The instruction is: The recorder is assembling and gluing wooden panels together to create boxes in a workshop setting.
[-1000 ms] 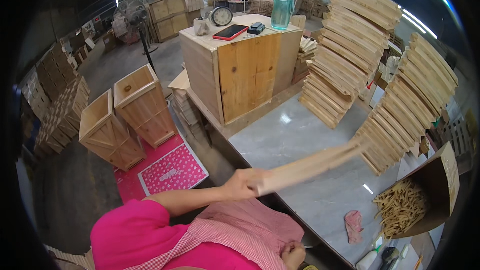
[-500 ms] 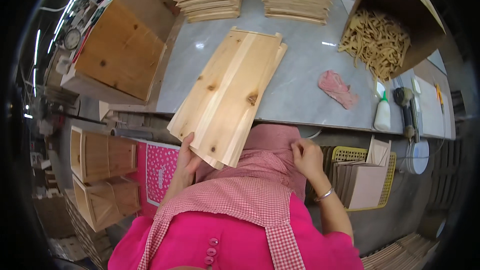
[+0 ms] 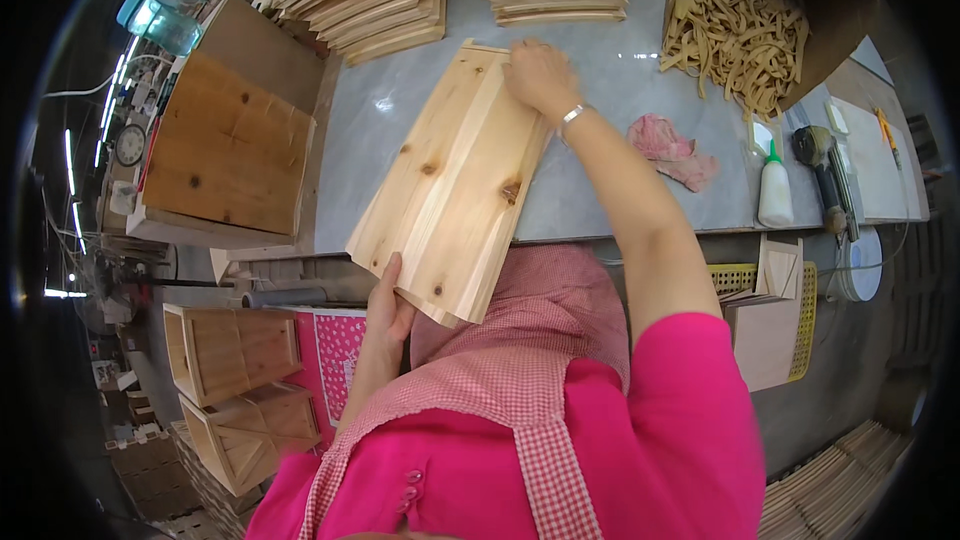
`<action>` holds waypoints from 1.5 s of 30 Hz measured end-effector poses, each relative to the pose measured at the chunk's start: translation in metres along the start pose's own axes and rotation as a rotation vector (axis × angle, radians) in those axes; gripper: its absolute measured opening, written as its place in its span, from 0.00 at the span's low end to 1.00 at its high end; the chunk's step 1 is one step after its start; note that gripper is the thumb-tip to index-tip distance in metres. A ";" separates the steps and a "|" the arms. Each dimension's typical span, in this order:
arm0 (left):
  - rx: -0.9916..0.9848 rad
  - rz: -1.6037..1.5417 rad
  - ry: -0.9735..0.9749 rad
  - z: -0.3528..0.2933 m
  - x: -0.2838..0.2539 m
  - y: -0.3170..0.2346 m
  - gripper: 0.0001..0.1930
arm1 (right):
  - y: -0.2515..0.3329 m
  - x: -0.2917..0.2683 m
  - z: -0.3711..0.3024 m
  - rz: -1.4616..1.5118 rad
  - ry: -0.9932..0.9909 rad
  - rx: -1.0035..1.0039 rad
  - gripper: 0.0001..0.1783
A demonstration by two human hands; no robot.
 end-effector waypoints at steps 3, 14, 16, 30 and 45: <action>0.100 -0.022 -0.029 -0.009 0.000 -0.010 0.31 | 0.009 0.038 0.004 -0.025 0.089 -0.048 0.18; 0.026 0.099 -0.061 -0.015 -0.059 -0.041 0.31 | 0.052 0.019 -0.047 0.018 -0.030 0.082 0.17; 0.103 0.148 -0.087 -0.014 -0.048 -0.039 0.30 | 0.046 0.020 -0.047 0.006 -0.065 0.078 0.17; 0.015 0.261 -0.037 0.011 0.019 -0.041 0.25 | -0.009 0.028 -0.012 -0.044 -0.066 0.076 0.15; 0.002 0.310 0.002 0.022 0.006 -0.049 0.25 | -0.004 0.029 -0.018 -0.114 -0.028 0.081 0.18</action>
Point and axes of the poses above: each hand's wrist, its own z-axis towards the middle knuckle, its own x-axis out of the palm, y = z × x, the point moved 9 cm from there along z, towards the middle knuckle, and after that the axes turned 10 degrees about -y, right-handed, at the moved point
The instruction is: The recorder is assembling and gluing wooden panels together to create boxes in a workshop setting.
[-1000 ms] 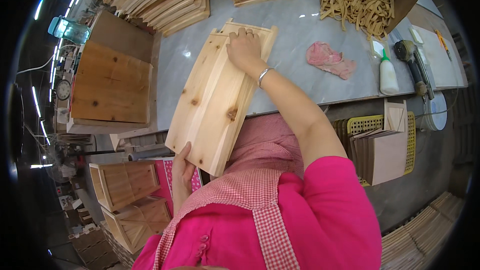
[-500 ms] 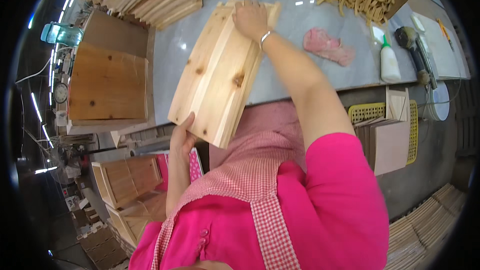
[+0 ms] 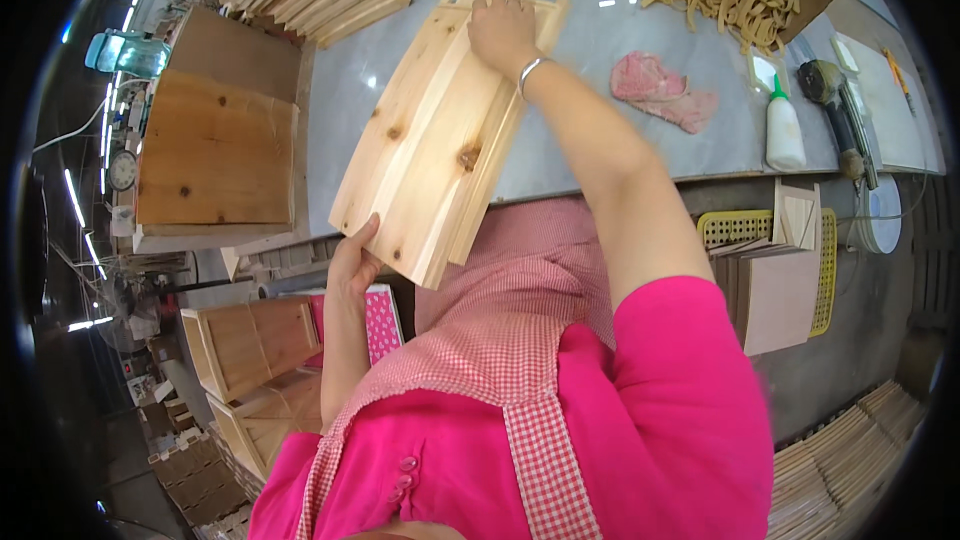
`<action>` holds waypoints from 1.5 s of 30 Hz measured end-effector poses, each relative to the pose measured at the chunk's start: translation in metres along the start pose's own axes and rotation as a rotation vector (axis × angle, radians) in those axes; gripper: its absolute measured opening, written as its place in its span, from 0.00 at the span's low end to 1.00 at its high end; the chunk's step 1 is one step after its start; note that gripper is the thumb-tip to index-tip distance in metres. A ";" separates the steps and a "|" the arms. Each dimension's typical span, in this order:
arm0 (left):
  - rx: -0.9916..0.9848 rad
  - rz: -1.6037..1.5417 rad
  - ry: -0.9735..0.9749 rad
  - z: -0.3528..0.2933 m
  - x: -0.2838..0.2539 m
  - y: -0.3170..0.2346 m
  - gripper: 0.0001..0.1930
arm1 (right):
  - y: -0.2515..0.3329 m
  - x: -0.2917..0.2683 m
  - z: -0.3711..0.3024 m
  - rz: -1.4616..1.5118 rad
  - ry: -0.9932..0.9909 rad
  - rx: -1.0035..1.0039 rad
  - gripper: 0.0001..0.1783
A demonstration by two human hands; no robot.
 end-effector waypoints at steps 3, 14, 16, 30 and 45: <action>-0.023 0.030 -0.006 0.000 -0.002 0.003 0.26 | 0.002 -0.007 -0.003 0.002 0.031 0.055 0.18; 0.030 0.073 0.002 -0.005 0.004 -0.016 0.27 | 0.018 -0.011 0.021 0.102 -0.184 -0.059 0.13; 0.083 0.172 -0.011 -0.014 0.006 -0.024 0.30 | 0.019 0.005 0.011 0.116 -0.235 -0.141 0.14; 2.112 0.925 -0.641 -0.171 0.159 -0.485 0.20 | 0.014 -0.015 -0.006 0.214 -0.073 -0.057 0.15; 1.926 1.071 -0.967 -0.212 0.383 -0.639 0.23 | 0.026 -0.011 0.000 0.199 -0.052 -0.049 0.16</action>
Point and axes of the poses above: each hand's wrist, its own z-axis towards the middle knuckle, its own x-axis out of the palm, y = z × x, the point moved 9 cm from there along z, towards the middle knuckle, and after that the axes turned 10 degrees about -y, right-handed, at the moved point
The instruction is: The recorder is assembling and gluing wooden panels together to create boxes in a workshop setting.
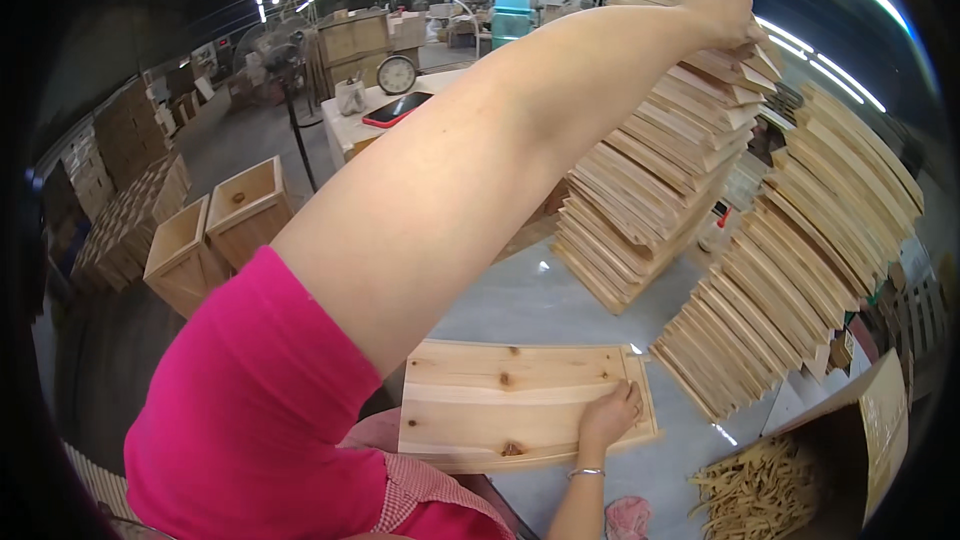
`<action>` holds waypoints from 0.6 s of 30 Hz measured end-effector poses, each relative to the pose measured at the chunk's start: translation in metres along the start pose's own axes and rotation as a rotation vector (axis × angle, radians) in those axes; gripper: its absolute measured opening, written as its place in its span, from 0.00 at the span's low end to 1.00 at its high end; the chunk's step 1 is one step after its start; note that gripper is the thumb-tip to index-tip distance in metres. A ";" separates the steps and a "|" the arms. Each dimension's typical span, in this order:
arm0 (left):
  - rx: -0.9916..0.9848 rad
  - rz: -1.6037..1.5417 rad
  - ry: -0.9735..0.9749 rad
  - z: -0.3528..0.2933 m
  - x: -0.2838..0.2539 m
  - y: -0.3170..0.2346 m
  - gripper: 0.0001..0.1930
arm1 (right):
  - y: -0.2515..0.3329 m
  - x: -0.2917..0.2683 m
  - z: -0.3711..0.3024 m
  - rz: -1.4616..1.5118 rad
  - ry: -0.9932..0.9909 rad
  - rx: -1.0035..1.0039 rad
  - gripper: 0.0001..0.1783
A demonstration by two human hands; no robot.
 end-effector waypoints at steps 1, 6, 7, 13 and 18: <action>0.042 0.019 0.027 -0.001 -0.003 0.006 0.22 | 0.002 0.002 0.000 -0.006 0.005 -0.006 0.15; 0.086 0.022 -0.074 -0.002 -0.036 0.029 0.22 | -0.002 0.002 0.000 0.002 0.028 -0.019 0.14; 0.134 -0.003 -0.120 -0.007 -0.052 0.023 0.23 | -0.003 -0.001 0.000 -0.005 0.036 -0.001 0.14; 0.473 -0.167 -0.505 -0.072 -0.169 -0.001 0.36 | 0.000 0.001 0.001 -0.009 0.034 -0.009 0.14; 0.544 -0.152 -0.297 -0.067 -0.165 0.028 0.29 | 0.000 0.005 -0.001 -0.018 0.030 -0.016 0.14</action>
Point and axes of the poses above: each hand's wrist, its own z-axis towards the middle knuckle, its own x-axis out of the palm, y = z × x, the point moved 9 cm from there along z, towards the middle knuckle, and after that the axes turned 10 degrees about -y, right-handed, at the moved point
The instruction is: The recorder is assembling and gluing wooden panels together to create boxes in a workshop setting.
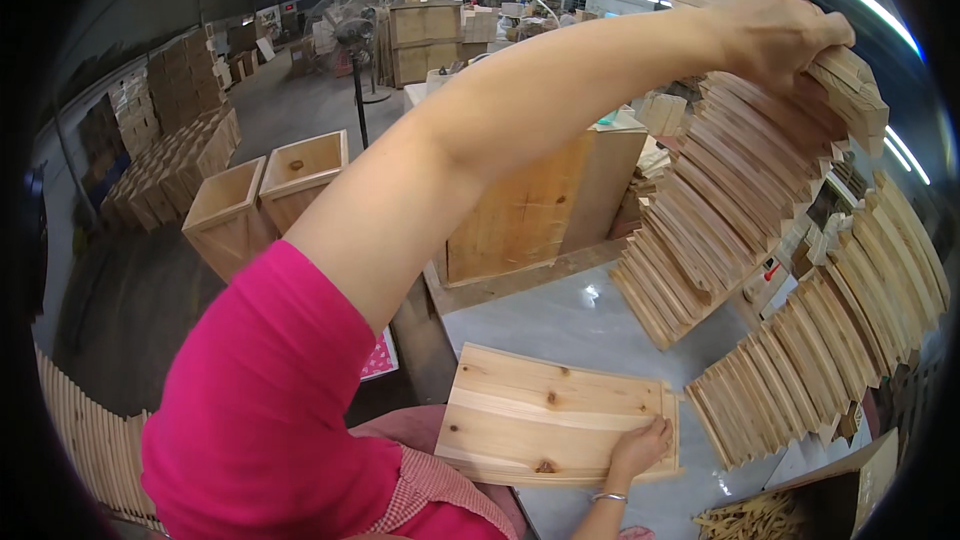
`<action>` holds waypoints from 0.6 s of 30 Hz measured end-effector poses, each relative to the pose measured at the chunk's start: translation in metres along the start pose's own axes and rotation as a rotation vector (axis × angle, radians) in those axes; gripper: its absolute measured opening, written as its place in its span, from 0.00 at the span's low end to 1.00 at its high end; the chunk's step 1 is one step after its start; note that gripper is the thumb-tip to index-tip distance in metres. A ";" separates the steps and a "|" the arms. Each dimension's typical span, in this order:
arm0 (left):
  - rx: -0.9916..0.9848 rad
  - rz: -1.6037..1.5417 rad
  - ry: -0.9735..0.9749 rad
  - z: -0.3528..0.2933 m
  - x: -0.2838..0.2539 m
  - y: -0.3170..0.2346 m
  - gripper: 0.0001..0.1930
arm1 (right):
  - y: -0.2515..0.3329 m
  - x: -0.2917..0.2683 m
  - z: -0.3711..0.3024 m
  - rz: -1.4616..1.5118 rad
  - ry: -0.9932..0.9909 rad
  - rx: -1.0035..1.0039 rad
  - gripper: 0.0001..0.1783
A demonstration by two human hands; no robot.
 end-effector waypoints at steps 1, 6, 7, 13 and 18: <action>-0.003 0.005 -0.003 -0.004 -0.002 0.004 0.29 | 0.001 0.000 0.000 -0.008 -0.008 -0.022 0.14; -0.064 -0.002 -0.115 -0.015 -0.085 0.000 0.21 | 0.003 0.005 0.000 0.016 0.006 -0.052 0.14; -0.151 -0.047 -0.123 -0.021 -0.104 0.014 0.27 | 0.005 0.002 0.001 0.002 -0.005 -0.072 0.14; -0.742 -0.835 -0.571 -0.137 -0.265 0.030 0.35 | 0.003 0.001 0.003 0.011 -0.015 -0.125 0.13; -1.684 -0.965 -0.744 -0.334 -0.265 -0.024 0.27 | -0.018 0.004 -0.004 0.030 -0.048 -0.172 0.15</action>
Point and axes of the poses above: each hand's wrist, its own z-axis towards the middle knuckle, its own x-axis out of the palm, y = z × x, the point moved 9 cm from there along z, towards the middle knuckle, and after that the axes turned 10 degrees about -y, right-handed, at the moved point
